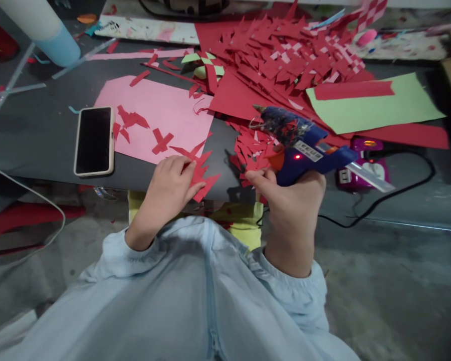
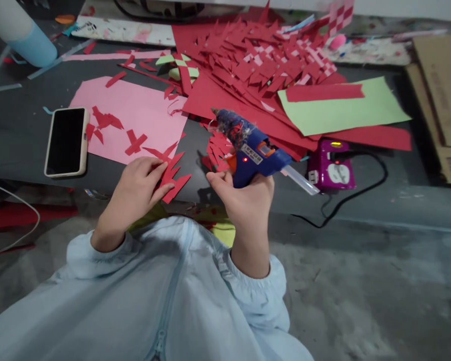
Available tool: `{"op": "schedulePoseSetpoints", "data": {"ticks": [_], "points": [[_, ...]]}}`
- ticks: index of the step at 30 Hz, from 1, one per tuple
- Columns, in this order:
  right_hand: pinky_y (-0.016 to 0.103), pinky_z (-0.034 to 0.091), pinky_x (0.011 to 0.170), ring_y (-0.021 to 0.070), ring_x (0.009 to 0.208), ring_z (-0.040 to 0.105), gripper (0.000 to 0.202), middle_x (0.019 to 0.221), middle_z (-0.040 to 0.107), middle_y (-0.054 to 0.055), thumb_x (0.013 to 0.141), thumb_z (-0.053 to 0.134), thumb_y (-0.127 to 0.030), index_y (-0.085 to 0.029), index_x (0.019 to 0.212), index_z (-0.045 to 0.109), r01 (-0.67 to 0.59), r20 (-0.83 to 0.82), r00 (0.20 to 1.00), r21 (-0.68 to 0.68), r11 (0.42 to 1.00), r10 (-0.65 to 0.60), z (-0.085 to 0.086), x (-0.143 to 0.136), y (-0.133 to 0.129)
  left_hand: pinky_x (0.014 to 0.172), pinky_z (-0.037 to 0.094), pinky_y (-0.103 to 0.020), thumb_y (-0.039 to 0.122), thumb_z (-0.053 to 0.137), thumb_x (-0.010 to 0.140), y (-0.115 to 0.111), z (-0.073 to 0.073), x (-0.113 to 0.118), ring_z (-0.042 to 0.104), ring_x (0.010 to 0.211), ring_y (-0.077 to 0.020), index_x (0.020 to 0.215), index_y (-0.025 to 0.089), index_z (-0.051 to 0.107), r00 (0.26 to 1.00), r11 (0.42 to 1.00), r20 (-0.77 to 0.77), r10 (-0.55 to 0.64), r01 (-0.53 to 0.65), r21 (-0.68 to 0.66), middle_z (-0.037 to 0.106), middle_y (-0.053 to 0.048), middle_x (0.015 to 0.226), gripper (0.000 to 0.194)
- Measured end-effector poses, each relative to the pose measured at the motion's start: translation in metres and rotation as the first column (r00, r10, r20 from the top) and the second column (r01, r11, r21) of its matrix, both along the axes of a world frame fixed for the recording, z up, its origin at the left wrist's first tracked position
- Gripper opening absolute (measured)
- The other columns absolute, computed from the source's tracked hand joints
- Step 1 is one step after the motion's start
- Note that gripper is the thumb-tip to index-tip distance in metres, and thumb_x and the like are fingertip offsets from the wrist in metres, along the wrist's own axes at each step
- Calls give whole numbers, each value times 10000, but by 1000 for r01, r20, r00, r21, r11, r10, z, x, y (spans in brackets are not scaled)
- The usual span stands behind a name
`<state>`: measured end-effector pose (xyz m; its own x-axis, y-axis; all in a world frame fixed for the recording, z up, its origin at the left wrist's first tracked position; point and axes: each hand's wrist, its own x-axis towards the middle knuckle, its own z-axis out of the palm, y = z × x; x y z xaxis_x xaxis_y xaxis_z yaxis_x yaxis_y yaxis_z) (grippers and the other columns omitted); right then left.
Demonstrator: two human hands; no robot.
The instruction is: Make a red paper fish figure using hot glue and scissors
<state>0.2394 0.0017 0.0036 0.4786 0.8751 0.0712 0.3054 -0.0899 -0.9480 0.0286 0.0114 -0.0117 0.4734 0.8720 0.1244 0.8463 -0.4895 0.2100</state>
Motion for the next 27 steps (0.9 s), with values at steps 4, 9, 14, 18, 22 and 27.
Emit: {"op": "schedulePoseSetpoints", "data": {"ticks": [4, 9, 14, 18, 22, 27], "points": [[308, 489, 502, 141, 508, 531, 300, 531, 530, -40, 564, 833, -230, -219, 544, 534, 21, -19, 1000, 2, 1000, -21, 0, -2, 1, 1001, 469, -469, 367, 554, 984, -3, -1, 4, 587, 1145, -340, 1313, 77, 612, 998, 1000, -54, 25, -24, 5, 644, -200, 1225, 443], [309, 478, 494, 128, 493, 489, 342, 508, 482, -45, 546, 827, -221, -229, 499, 488, -9, -40, 999, 0, 1000, 9, 3, -4, 4, 979, 468, -458, 368, 536, 993, -4, -1, 5, 587, 1119, -328, 1365, 104, 586, 994, 1000, -105, 20, -17, 24, 654, -184, 1195, 459], [314, 506, 522, 123, 482, 469, 394, 473, 424, -64, 604, 811, -235, -240, 478, 438, -60, -27, 998, -31, 998, 59, 0, -4, 5, 960, 458, -459, 401, 483, 1012, -2, 0, 7, 572, 1095, -319, 1394, 183, 578, 988, 1000, -152, -4, 8, 24, 644, -168, 1156, 450], [302, 507, 515, 111, 458, 467, 394, 471, 437, -66, 617, 798, -235, -235, 471, 432, -72, -33, 997, -25, 997, 71, -1, -4, 6, 970, 464, -457, 419, 516, 997, -2, 0, 5, 577, 1085, -320, 1450, 129, 504, 992, 1000, -125, -2, 1, -7, 645, -178, 1164, 538], [277, 487, 492, 119, 480, 508, 369, 483, 478, -56, 600, 797, -246, -229, 484, 447, -56, 16, 998, -42, 998, 57, 0, -4, 6, 983, 475, -457, 447, 507, 1000, -3, -2, 0, 583, 1114, -323, 1359, 64, 534, 999, 1000, -47, -5, 5, -9, 649, -205, 1194, 527], [288, 505, 524, 123, 489, 520, 398, 475, 446, -53, 631, 785, -245, -233, 472, 420, -93, 4, 996, -58, 994, 94, -1, -4, 6, 977, 481, -459, 375, 513, 1001, -5, -3, 0, 588, 1132, -340, 1313, 60, 585, 996, 999, -77, -43, 44, 18, 643, -223, 1240, 449]]}}
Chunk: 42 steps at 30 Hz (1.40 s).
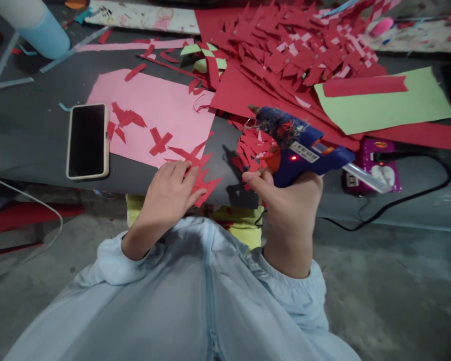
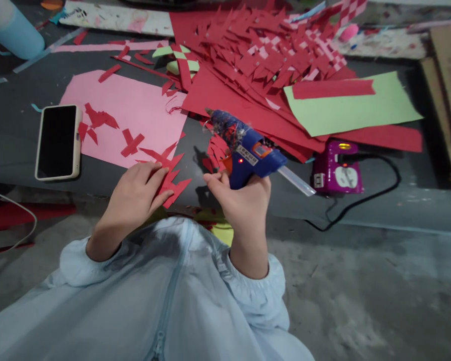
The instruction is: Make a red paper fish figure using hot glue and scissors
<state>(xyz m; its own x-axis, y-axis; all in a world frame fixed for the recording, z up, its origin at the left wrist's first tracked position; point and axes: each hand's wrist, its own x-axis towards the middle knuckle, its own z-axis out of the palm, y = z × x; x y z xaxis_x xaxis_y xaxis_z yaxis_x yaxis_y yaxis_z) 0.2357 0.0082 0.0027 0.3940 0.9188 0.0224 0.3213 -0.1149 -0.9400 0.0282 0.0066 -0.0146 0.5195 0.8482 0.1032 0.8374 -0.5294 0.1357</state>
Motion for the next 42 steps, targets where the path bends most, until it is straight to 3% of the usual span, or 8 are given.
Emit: {"op": "schedulePoseSetpoints", "data": {"ticks": [10, 16, 20, 24, 27, 32, 37, 42], "points": [[280, 494, 479, 113, 449, 480, 373, 467, 472, -62, 600, 799, -261, -238, 487, 444, 51, -20, 999, -4, 999, -51, -3, -1, 1, 929, 441, -449, 376, 466, 1012, 5, 1, 10, 555, 1080, -321, 1411, 105, 534, 986, 998, -159, 44, -36, 50, 655, -177, 1144, 487], [284, 470, 459, 103, 438, 432, 343, 461, 470, -57, 591, 799, -251, -237, 473, 478, 56, -37, 998, -13, 998, -57, -1, -2, 1, 928, 428, -466, 409, 444, 1018, 10, 1, 15, 549, 1045, -322, 1476, 125, 471, 989, 998, -132, 70, -69, 15, 630, -176, 1136, 539], [294, 472, 476, 104, 447, 437, 356, 472, 458, -59, 586, 807, -209, -237, 473, 471, 63, -74, 995, 7, 998, -62, 0, -2, 0, 929, 465, -422, 452, 422, 1030, 9, -1, 8, 572, 1035, -296, 1515, 49, 376, 996, 997, -48, 76, -75, 21, 644, -178, 1144, 632], [297, 480, 515, 116, 490, 474, 396, 491, 460, -61, 606, 810, -199, -237, 480, 437, 42, -77, 996, 17, 999, -41, 0, -2, -3, 957, 493, -403, 451, 410, 1037, 3, -2, 2, 585, 1087, -290, 1375, 45, 523, 996, 997, 57, 65, -67, 34, 653, -187, 1197, 540], [305, 481, 525, 108, 477, 446, 379, 489, 441, -67, 624, 807, -197, -233, 495, 453, 45, -73, 996, 2, 999, -45, 0, -1, -4, 938, 505, -399, 390, 451, 1027, 1, -2, 2, 599, 1074, -293, 1282, 71, 611, 999, 998, 20, 46, -47, 37, 658, -183, 1193, 439], [311, 496, 522, 118, 477, 461, 388, 480, 414, -69, 639, 801, -193, -240, 508, 439, 34, -54, 998, -21, 999, -35, 0, -2, -3, 880, 492, -428, 375, 462, 1018, 7, 4, 11, 599, 1006, -317, 1367, 84, 581, 991, 998, -126, 49, -44, 38, 662, -172, 1122, 470], [305, 496, 503, 104, 457, 443, 347, 486, 451, -63, 601, 792, -199, -236, 503, 461, 68, -80, 994, -33, 997, -70, 1, -3, -2, 888, 463, -448, 410, 424, 1025, 18, 13, 18, 582, 1056, -345, 1387, 80, 560, 977, 996, -201, 69, -80, -45, 642, -200, 1143, 509], [298, 488, 486, 109, 456, 460, 367, 480, 478, -45, 580, 797, -211, -241, 454, 454, 69, -69, 995, -5, 998, -69, 1, -1, -3, 893, 491, -416, 447, 370, 1045, 18, 11, 8, 602, 1045, -305, 1499, 48, 412, 994, 995, -57, 96, -97, -23, 672, -176, 1132, 605]]}}
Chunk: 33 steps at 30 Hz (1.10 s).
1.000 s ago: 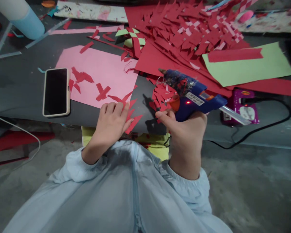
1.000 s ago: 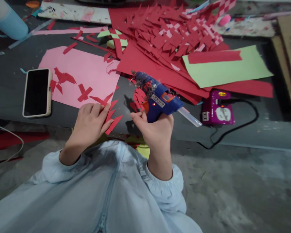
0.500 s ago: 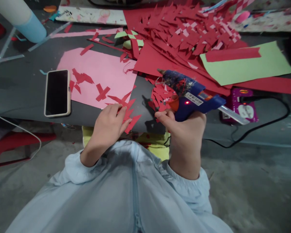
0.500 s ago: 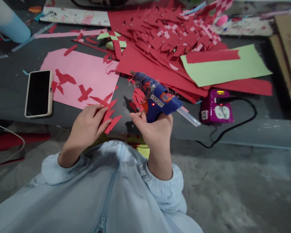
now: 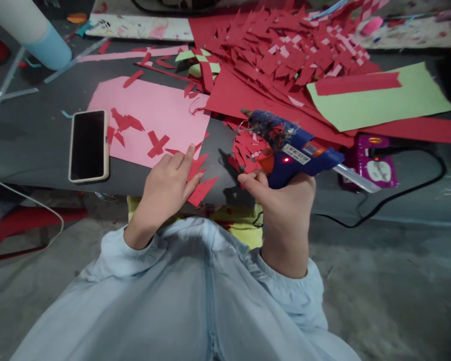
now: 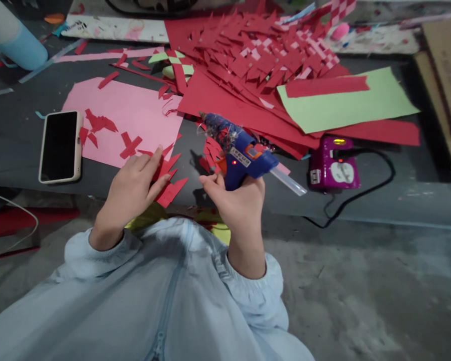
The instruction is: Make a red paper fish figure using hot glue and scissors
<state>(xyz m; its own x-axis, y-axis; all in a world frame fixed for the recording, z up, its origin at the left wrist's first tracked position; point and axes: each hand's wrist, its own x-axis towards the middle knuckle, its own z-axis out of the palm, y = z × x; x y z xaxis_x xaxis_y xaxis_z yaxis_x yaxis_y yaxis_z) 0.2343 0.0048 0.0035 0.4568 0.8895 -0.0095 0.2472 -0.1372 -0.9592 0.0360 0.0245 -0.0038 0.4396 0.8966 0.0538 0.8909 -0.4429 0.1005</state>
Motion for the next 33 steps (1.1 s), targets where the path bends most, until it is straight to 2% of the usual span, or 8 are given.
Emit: {"op": "schedulePoseSetpoints", "data": {"ticks": [3, 6, 9, 14, 18, 24, 29, 33], "points": [[298, 504, 506, 103, 455, 459, 372, 472, 462, -57, 581, 791, -214, -240, 451, 443, -11, -7, 1000, 8, 1000, 11, 0, 1, -1, 911, 506, -389, 457, 339, 1058, -7, -4, -7, 621, 1077, -278, 1445, 80, 482, 995, 1000, 104, 12, -13, 13, 690, -155, 1181, 559], [302, 511, 522, 108, 464, 481, 385, 473, 452, -62, 592, 791, -227, -240, 458, 430, -19, -14, 1000, 20, 1000, 19, -1, 1, -1, 944, 508, -372, 418, 403, 1047, -14, -7, -8, 622, 1123, -270, 1309, 108, 606, 990, 1000, 139, 3, -5, 16, 681, -145, 1242, 453], [294, 497, 495, 121, 482, 516, 350, 502, 506, -48, 593, 806, -242, -237, 494, 470, 5, 14, 1000, 27, 1000, -5, -3, 1, 0, 914, 511, -379, 365, 453, 1031, -16, -6, -4, 627, 1080, -278, 1265, 110, 643, 998, 1000, 67, -9, 8, 27, 676, -151, 1209, 395], [292, 492, 473, 124, 481, 518, 325, 500, 503, -53, 582, 806, -222, -238, 523, 486, 15, 3, 1000, 37, 999, -15, -5, 0, 1, 847, 486, -434, 342, 435, 1025, -7, 2, 7, 612, 997, -326, 1351, 78, 593, 992, 999, -117, -37, 36, -7, 664, -184, 1118, 448], [304, 497, 475, 129, 483, 519, 325, 501, 498, -52, 593, 804, -221, -241, 529, 486, 1, 10, 1000, 30, 1000, -1, -4, -1, 1, 842, 467, -455, 339, 415, 1024, 3, 7, 13, 592, 1056, -359, 1346, 78, 595, 990, 999, -140, -23, 17, -45, 652, -210, 1128, 452], [326, 511, 506, 144, 504, 537, 310, 526, 538, -34, 588, 809, -225, -246, 542, 503, 6, -19, 1000, 41, 999, -5, -6, 1, 1, 877, 497, -408, 341, 377, 1040, 5, 2, 4, 621, 1060, -298, 1486, 82, 459, 998, 999, 34, 45, -45, -14, 693, -162, 1136, 522], [335, 493, 501, 140, 486, 517, 321, 518, 523, -34, 579, 814, -216, -242, 517, 500, 10, -34, 999, 30, 1000, -9, -8, 3, 0, 950, 505, -393, 306, 402, 1016, -3, -5, -7, 632, 1100, -258, 1363, 150, 584, 967, 995, 234, 98, -96, -21, 713, -112, 1182, 422], [344, 489, 515, 145, 502, 517, 342, 525, 508, -34, 586, 812, -214, -243, 510, 480, 9, -14, 1000, 32, 999, -8, -8, 3, -1, 1033, 470, -434, 297, 474, 974, -3, -11, -9, 588, 1160, -279, 1285, 157, 629, 947, 980, 281, 155, -184, 80, 678, -132, 1213, 375]]}}
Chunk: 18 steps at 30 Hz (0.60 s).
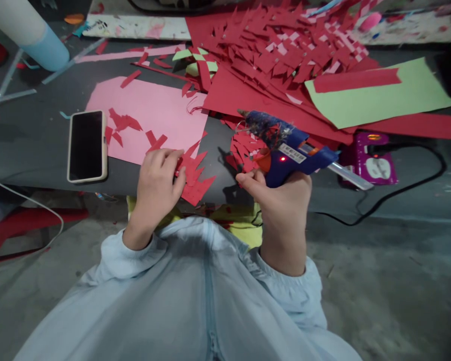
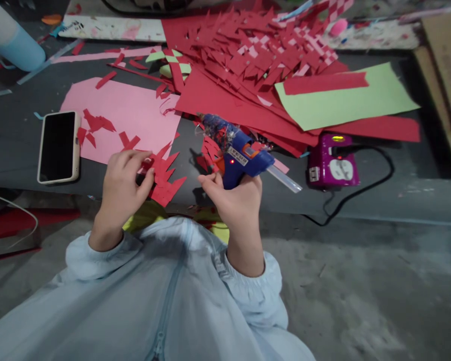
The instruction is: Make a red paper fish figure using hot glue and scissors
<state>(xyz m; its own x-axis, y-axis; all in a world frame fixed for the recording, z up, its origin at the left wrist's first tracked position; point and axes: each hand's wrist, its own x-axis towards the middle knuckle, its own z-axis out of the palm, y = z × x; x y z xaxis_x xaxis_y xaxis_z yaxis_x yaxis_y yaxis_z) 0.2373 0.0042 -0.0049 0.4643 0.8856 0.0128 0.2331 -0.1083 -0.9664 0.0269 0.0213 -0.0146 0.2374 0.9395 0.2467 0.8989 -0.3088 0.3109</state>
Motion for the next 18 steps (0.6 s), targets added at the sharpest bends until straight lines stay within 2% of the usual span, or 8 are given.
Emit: {"op": "schedulePoseSetpoints", "data": {"ticks": [3, 5, 9, 13, 18], "points": [[356, 502, 539, 151, 521, 524, 344, 526, 496, -36, 604, 798, -221, -246, 516, 466, -20, -1, 1000, -23, 1000, 20, 1, 0, 0, 1093, 423, -478, 347, 509, 955, 6, -1, -5, 542, 1236, -315, 1345, 147, 586, 996, 996, -30, 82, -82, 21, 635, -159, 1316, 445], [356, 509, 544, 149, 523, 520, 336, 530, 491, -41, 610, 796, -221, -244, 532, 470, -22, -3, 1000, -39, 999, 22, 1, 0, 0, 1124, 396, -485, 325, 482, 954, 12, 0, -10, 529, 1272, -314, 1378, 153, 560, 996, 997, -33, 82, -82, -8, 628, -149, 1353, 464], [336, 512, 516, 133, 505, 499, 345, 521, 479, -52, 595, 798, -220, -244, 523, 461, -15, 9, 1000, -37, 999, 16, 4, -1, 0, 1109, 405, -473, 249, 442, 933, 25, 7, -21, 550, 1268, -301, 1312, 160, 614, 998, 994, -42, -49, 44, -98, 667, -126, 1309, 426], [327, 516, 509, 126, 489, 489, 339, 510, 488, -49, 575, 798, -217, -245, 498, 470, -16, 3, 1000, -17, 1000, 16, 5, -2, 0, 1082, 401, -494, 377, 517, 948, 31, 14, -24, 556, 1244, -324, 1292, 185, 625, 980, 969, -64, -188, 174, -178, 665, -137, 1284, 408], [313, 527, 523, 115, 479, 471, 401, 483, 468, -53, 589, 795, -209, -252, 459, 419, -54, 29, 998, -9, 999, 54, 5, -1, -1, 1017, 421, -494, 431, 664, 880, 35, 16, -21, 548, 1156, -346, 1302, 162, 614, 965, 955, -127, -228, 196, -222, 628, -156, 1218, 503]]}}
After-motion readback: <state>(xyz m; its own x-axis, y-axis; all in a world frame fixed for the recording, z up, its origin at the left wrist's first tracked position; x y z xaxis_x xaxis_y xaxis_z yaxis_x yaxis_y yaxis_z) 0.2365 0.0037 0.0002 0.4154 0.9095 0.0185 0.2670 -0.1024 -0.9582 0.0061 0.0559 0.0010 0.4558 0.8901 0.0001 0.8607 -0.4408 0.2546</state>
